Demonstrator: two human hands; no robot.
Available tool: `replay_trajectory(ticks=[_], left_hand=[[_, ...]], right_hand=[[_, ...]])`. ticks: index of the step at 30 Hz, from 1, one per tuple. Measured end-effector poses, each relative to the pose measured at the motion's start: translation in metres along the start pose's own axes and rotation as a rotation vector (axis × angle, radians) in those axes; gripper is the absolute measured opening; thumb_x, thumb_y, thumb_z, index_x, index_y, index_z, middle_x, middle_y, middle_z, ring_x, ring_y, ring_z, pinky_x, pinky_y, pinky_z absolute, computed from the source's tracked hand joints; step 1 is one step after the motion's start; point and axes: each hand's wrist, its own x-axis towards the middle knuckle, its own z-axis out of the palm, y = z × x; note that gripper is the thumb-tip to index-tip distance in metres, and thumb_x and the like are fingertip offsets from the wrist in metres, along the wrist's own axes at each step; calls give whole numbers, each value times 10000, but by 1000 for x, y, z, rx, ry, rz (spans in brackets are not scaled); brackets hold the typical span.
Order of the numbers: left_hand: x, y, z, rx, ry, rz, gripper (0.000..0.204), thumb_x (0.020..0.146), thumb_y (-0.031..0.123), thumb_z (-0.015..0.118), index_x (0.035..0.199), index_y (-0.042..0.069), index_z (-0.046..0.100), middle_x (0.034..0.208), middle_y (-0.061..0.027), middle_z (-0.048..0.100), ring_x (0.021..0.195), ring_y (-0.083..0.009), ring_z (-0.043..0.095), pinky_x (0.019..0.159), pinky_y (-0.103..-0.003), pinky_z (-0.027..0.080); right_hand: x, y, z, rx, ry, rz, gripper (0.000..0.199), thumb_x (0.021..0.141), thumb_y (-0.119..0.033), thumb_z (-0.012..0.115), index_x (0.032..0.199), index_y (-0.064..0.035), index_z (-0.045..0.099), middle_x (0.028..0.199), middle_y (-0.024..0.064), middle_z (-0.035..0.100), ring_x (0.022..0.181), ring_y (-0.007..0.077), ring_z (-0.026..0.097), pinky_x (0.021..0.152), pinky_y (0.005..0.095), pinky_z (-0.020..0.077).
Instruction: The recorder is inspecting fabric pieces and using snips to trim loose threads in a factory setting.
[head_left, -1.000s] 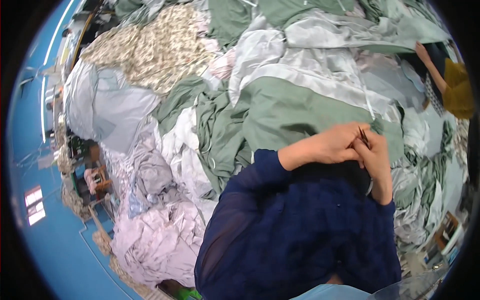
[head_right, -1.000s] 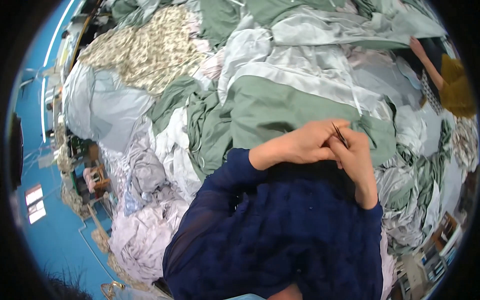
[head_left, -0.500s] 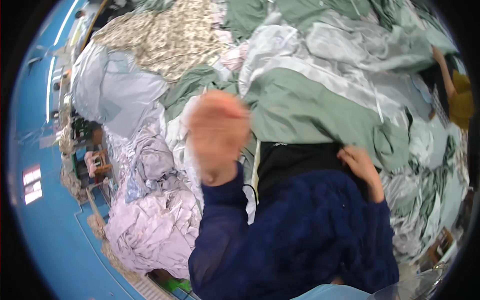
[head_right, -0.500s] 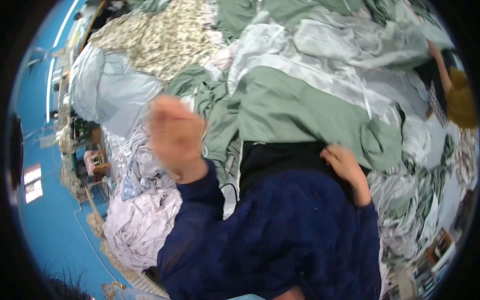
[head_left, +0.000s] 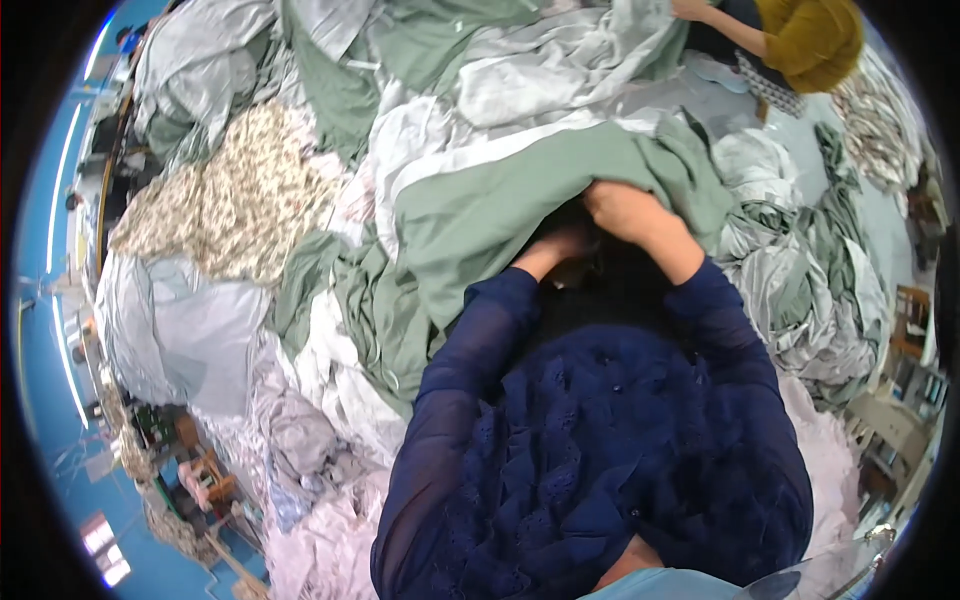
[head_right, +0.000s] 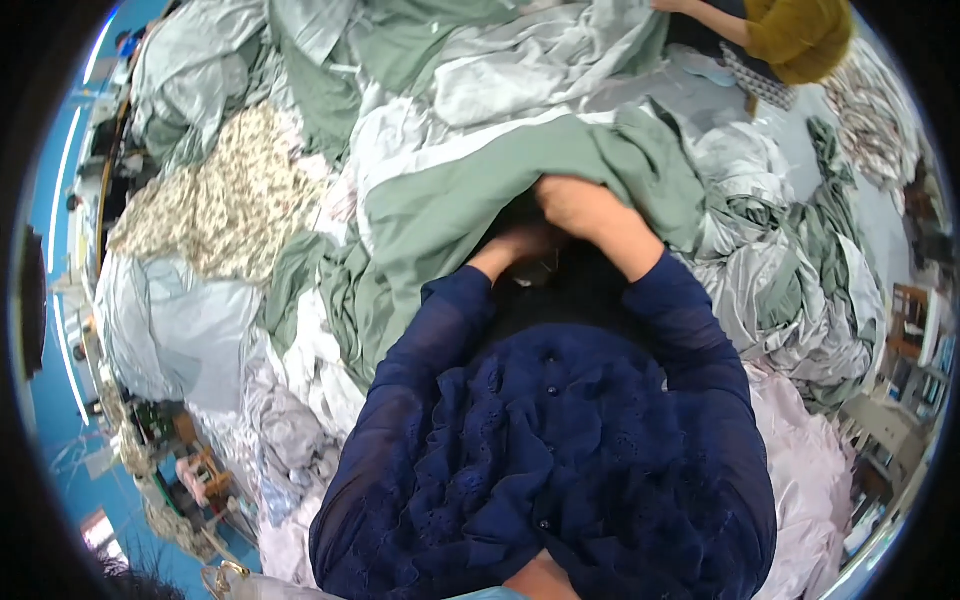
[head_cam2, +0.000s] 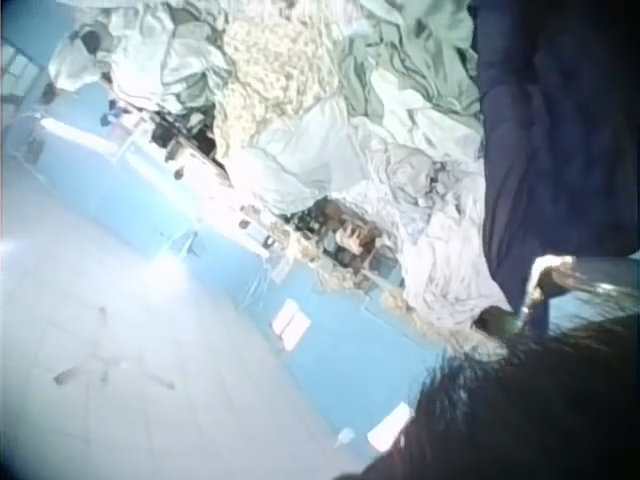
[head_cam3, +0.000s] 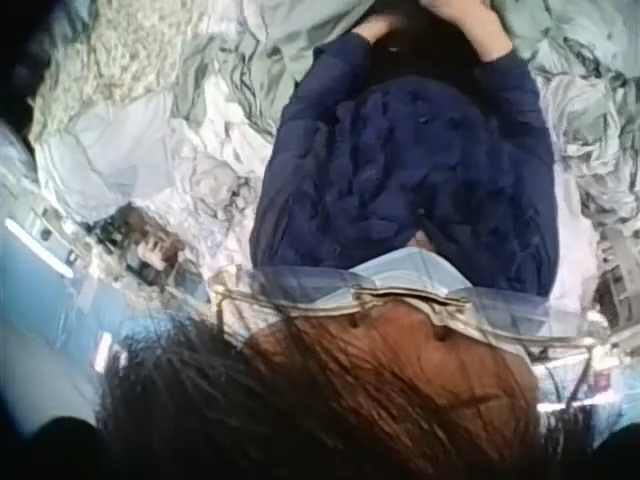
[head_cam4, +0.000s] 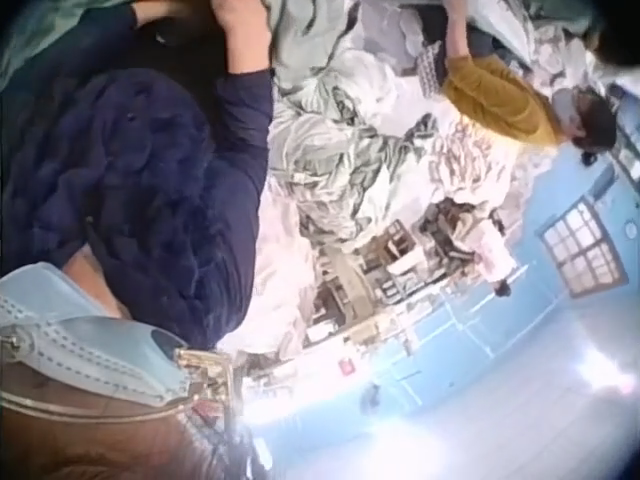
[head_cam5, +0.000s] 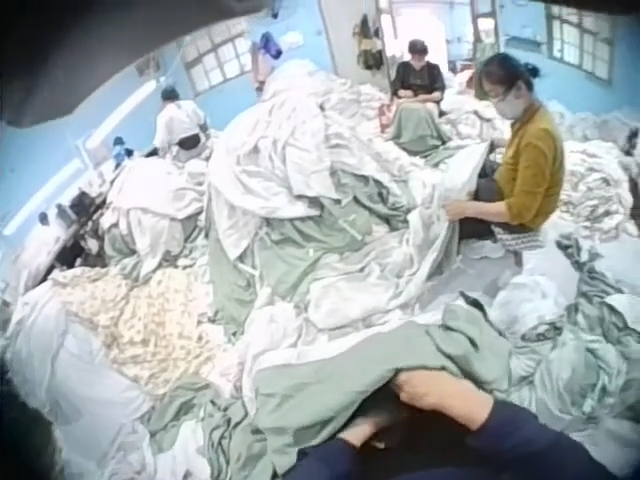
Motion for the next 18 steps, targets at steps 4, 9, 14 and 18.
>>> replay_trajectory(ticks=[4,9,14,18], left_hand=[[9,-50,15,-408,576,196,582,976,335,537,1464,58,382,1464,-148,444,1350,-242,414,1097,-351,344],[-22,-12,-15,216,-439,-29,680,893,362,637,1459,62,408,1460,-181,453,1334,-313,436,1082,-406,384],[-36,120,-98,249,-520,-49,547,811,377,707,1211,22,594,1108,-229,653,1056,-376,613,882,-470,479],[-15,168,-107,284,113,200,778,722,436,787,1342,66,499,1311,-188,555,1226,-378,508,980,-502,411]], right_hand=[[-45,-24,8,-127,369,-31,104,753,-43,576,797,-31,670,794,191,652,763,384,637,690,461,507],[-127,-12,13,319,505,-29,111,842,-32,617,930,-22,684,826,115,670,742,231,659,646,361,531],[-171,121,55,690,1610,566,285,896,-156,701,1117,5,622,852,25,622,685,81,573,587,230,457],[-159,167,56,1325,1124,1085,314,850,-165,735,1085,7,616,893,62,640,745,144,618,656,283,519]])
